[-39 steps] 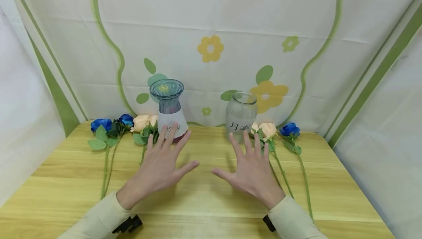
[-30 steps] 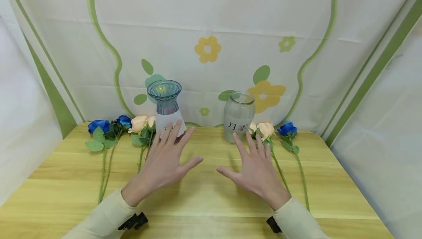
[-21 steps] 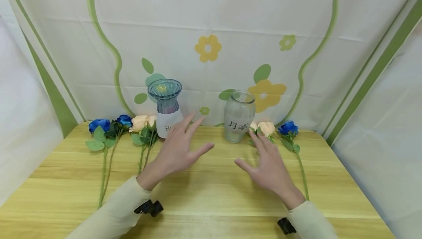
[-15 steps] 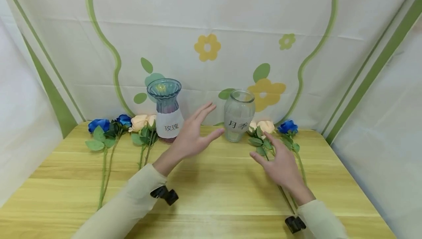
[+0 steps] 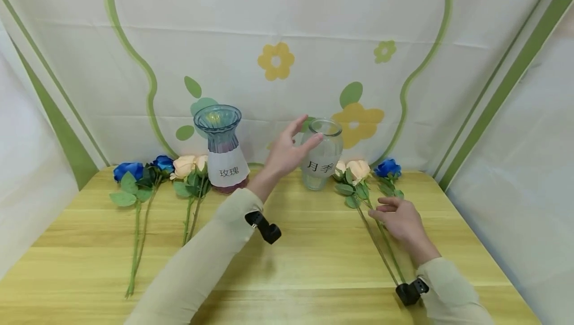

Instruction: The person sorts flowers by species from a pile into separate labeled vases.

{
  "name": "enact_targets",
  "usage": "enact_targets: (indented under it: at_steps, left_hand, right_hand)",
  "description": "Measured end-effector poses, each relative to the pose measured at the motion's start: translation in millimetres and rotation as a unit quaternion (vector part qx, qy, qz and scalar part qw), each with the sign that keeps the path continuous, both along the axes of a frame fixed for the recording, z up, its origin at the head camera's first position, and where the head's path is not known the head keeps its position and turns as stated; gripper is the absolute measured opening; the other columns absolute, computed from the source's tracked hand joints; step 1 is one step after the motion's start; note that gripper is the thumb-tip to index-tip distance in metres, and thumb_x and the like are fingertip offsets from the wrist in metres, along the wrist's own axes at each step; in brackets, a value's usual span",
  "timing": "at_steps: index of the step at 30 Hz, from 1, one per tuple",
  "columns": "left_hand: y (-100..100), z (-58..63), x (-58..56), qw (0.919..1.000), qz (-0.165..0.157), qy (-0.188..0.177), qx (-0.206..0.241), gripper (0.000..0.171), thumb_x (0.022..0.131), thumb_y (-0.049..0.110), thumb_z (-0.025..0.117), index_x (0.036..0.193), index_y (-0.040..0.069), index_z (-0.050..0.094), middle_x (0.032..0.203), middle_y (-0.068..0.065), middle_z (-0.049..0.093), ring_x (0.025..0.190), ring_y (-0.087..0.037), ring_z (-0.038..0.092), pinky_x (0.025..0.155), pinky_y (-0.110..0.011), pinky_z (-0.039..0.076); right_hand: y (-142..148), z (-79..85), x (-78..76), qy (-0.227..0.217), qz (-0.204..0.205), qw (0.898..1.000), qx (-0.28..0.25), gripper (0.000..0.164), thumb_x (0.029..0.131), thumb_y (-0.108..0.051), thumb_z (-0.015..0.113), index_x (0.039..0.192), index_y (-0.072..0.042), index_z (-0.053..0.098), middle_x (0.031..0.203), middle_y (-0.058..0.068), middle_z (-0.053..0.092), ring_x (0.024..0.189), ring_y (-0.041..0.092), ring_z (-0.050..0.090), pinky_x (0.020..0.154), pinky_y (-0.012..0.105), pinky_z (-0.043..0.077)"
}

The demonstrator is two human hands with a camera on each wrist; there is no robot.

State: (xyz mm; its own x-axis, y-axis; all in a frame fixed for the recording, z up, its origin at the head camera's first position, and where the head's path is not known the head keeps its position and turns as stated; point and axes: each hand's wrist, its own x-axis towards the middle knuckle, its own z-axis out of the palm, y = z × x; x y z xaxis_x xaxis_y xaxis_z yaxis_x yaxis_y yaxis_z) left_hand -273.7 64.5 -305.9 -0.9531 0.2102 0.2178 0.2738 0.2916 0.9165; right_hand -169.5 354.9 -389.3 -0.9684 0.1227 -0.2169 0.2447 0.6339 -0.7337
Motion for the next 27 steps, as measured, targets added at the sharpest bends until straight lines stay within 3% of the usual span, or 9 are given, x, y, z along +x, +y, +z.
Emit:
enact_targets:
  at_steps: [4,11,15,19,23,27]
  left_hand:
    - [9,-4.2,-8.8,0.9997,0.002,-0.007,0.021,0.079,0.098,0.053,0.072,0.165,0.027,0.038,0.169,-0.007,0.043,0.157,-0.031,0.041,0.126,-0.058,0.036]
    - [20,-10.7,-16.3,0.9982,0.021,-0.034,0.044,0.076,0.099,0.051,0.072,0.165,0.028,0.04,0.17,-0.004,0.043,0.158,-0.031,0.04,0.127,-0.056,0.036]
    - [26,-12.4,-17.2,0.9974,0.03,-0.04,0.053,0.074,0.1,0.052,0.07,0.164,0.031,0.04,0.17,-0.004,0.043,0.158,-0.031,0.039,0.126,-0.057,0.036]
    - [29,-13.8,-17.7,0.9971,0.029,-0.042,0.056,0.071,0.101,0.053,0.068,0.164,0.033,0.04,0.17,-0.004,0.042,0.158,-0.032,0.039,0.126,-0.057,0.037]
    - [29,-14.4,-19.0,0.9969,0.026,-0.042,0.061,0.069,0.102,0.051,0.067,0.163,0.033,0.04,0.17,-0.004,0.043,0.158,-0.032,0.039,0.125,-0.059,0.037]
    - [29,-14.5,-20.0,0.9969,0.029,-0.039,0.063,0.068,0.102,0.049,0.068,0.163,0.032,0.042,0.168,-0.006,0.046,0.156,-0.035,0.042,0.122,-0.063,0.04]
  right_hand:
    - [5,-1.8,-5.6,-0.019,-0.016,1.0,-0.016,0.068,0.106,-0.028,0.066,0.156,0.01,0.042,0.155,0.035,0.049,0.115,0.026,0.072,0.089,0.033,0.064]
    - [6,-3.1,-9.8,-0.035,-0.024,0.999,-0.004,0.064,0.1,-0.029,0.074,0.148,0.009,0.054,0.152,0.033,0.052,0.102,0.013,0.072,0.085,0.031,0.064]
    - [5,-5.9,-10.2,-0.029,-0.029,0.999,0.032,0.061,0.095,-0.029,0.079,0.143,0.006,0.061,0.148,0.032,0.057,0.11,0.03,0.072,0.088,0.038,0.063]
    - [4,-7.9,-10.7,-0.026,-0.034,0.996,0.081,0.057,0.093,-0.032,0.079,0.138,0.0,0.067,0.146,0.031,0.061,0.125,0.05,0.06,0.096,0.052,0.057]
    - [4,-7.2,-11.9,-0.022,-0.041,0.995,0.089,0.053,0.092,-0.032,0.078,0.135,-0.002,0.07,0.147,0.031,0.059,0.13,0.053,0.055,0.1,0.058,0.054]
    - [4,-8.0,-12.8,-0.015,-0.044,0.995,0.084,0.051,0.091,-0.031,0.079,0.133,-0.004,0.072,0.151,0.031,0.056,0.132,0.051,0.054,0.097,0.051,0.056]
